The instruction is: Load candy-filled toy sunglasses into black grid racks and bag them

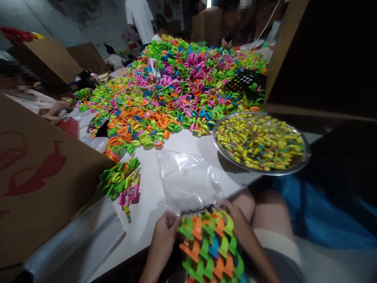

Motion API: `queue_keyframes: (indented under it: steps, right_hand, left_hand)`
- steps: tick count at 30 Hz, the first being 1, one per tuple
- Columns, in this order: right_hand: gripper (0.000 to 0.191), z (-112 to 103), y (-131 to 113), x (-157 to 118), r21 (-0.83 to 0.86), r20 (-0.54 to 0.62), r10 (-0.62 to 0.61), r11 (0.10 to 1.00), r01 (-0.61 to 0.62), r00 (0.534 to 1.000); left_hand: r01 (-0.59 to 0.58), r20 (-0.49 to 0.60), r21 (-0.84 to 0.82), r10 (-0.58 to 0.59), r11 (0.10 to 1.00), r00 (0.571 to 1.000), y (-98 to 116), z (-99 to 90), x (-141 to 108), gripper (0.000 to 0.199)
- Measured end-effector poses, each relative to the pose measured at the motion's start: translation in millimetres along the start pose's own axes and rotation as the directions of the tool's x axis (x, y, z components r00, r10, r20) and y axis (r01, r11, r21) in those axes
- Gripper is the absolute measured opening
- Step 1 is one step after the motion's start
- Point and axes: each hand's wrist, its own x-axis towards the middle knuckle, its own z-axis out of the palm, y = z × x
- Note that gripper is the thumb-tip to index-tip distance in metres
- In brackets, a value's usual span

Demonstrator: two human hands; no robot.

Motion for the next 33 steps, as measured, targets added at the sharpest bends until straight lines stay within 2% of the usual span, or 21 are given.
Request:
queue_keyframes:
  steps: [3, 5, 7, 9, 11, 12, 13, 14, 16, 17, 18, 19, 20, 22, 24, 25, 28, 31, 33]
  right_hand:
    - [0.022, -7, 4, -17, -0.216, -0.043, -0.081, 0.974, 0.07, 0.996]
    - [0.021, -8, 7, -26, -0.374, -0.075, -0.108, 0.924, 0.073, 0.991]
    - [0.023, -7, 10, -32, -0.498, -0.077, -0.119, 0.865, 0.065, 0.99]
    - [0.022, -5, 12, -35, -0.597, -0.072, -0.14, 0.799, 0.07, 0.987]
    - [0.022, -4, 12, -35, -0.687, -0.14, -0.214, 0.724, 0.061, 0.967]
    - [0.026, -3, 10, -34, -0.725, -0.188, -0.281, 0.686, 0.06, 0.941]
    - [0.033, -4, 9, -32, -0.757, -0.223, -0.36, 0.649, 0.072, 0.906]
    - [0.042, -4, 6, -29, -0.784, -0.23, -0.44, 0.613, 0.102, 0.868]
    - [0.05, -6, 0, -22, -0.806, -0.162, -0.546, 0.553, 0.209, 0.822]
    - [0.048, -8, -4, -18, -0.801, -0.113, -0.567, 0.537, 0.263, 0.816]
    - [0.043, -10, -7, -15, -0.791, -0.071, -0.572, 0.531, 0.303, 0.817]
    - [0.036, -11, -9, -12, -0.779, -0.039, -0.572, 0.531, 0.333, 0.82]
    - [0.031, -12, -11, -10, -0.769, -0.021, -0.571, 0.534, 0.351, 0.821]
    - [0.027, -14, -14, -8, -0.764, -0.022, -0.59, 0.531, 0.367, 0.807]
    - [0.029, -15, -17, -8, -0.781, -0.059, -0.643, 0.506, 0.366, 0.763]
    - [0.03, -16, -19, -10, -0.799, -0.086, -0.676, 0.486, 0.355, 0.732]
    - [0.026, -19, -27, -16, -0.855, -0.127, -0.756, 0.411, 0.315, 0.643]
    - [0.018, -22, -33, -27, -0.89, -0.129, -0.823, 0.342, 0.301, 0.553]
    - [0.015, -23, -33, -35, -0.901, -0.115, -0.851, 0.307, 0.308, 0.512]
  left_hand:
    - [0.055, -0.051, 0.212, -0.045, 0.976, 0.998, -13, -9.4, -14, 0.066]
    - [0.082, -0.059, 0.316, -0.067, 0.945, 0.996, -18, -16.1, -22, 0.064]
    - [0.056, -0.05, 0.416, -0.039, 0.907, 0.998, -19, -21.2, -28, 0.057]
    - [0.006, -0.055, 0.587, 0.033, 0.809, 0.998, -15, -23.9, -32, 0.048]
    - [-0.059, -0.08, 0.769, 0.188, 0.636, 0.979, -6, -24.2, -35, 0.037]
    - [-0.108, -0.079, 0.828, 0.306, 0.55, 0.949, -2, -23.7, -35, 0.03]
    - [-0.177, -0.053, 0.862, 0.431, 0.475, 0.901, 3, -22.7, -33, 0.02]
    - [-0.264, -0.004, 0.876, 0.555, 0.403, 0.832, 8, -21.5, -30, 0.012]
    - [-0.447, 0.148, 0.865, 0.737, 0.226, 0.659, 19, -19.0, -20, 0.024]
    - [-0.521, 0.235, 0.843, 0.78, 0.133, 0.58, 25, -18.0, -13, 0.031]
    - [-0.578, 0.314, 0.814, 0.796, 0.055, 0.518, 31, -17.4, -5, 0.034]
    - [-0.624, 0.38, 0.782, 0.791, 0.003, 0.479, 38, -17.2, 2, 0.033]
    - [-0.667, 0.429, 0.745, 0.776, -0.015, 0.462, 46, -17.3, 10, 0.03]
    - [-0.755, 0.483, 0.656, 0.753, 0.026, 0.446, 62, -18.5, 22, 0.021]
    - [-0.813, 0.492, 0.58, 0.77, 0.058, 0.406, 76, -20.2, 28, 0.014]
    - [-0.829, 0.486, 0.557, 0.791, 0.048, 0.373, 81, -21.1, 28, 0.011]
    - [-0.83, 0.482, 0.555, 0.838, -0.063, 0.258, 89, -25.0, 20, 0.013]
    - [-0.799, 0.474, 0.588, 0.854, -0.125, 0.215, 87, -31.2, 4, 0.019]
    - [-0.79, 0.473, 0.593, 0.862, -0.156, 0.185, 81, -34.8, -8, 0.023]
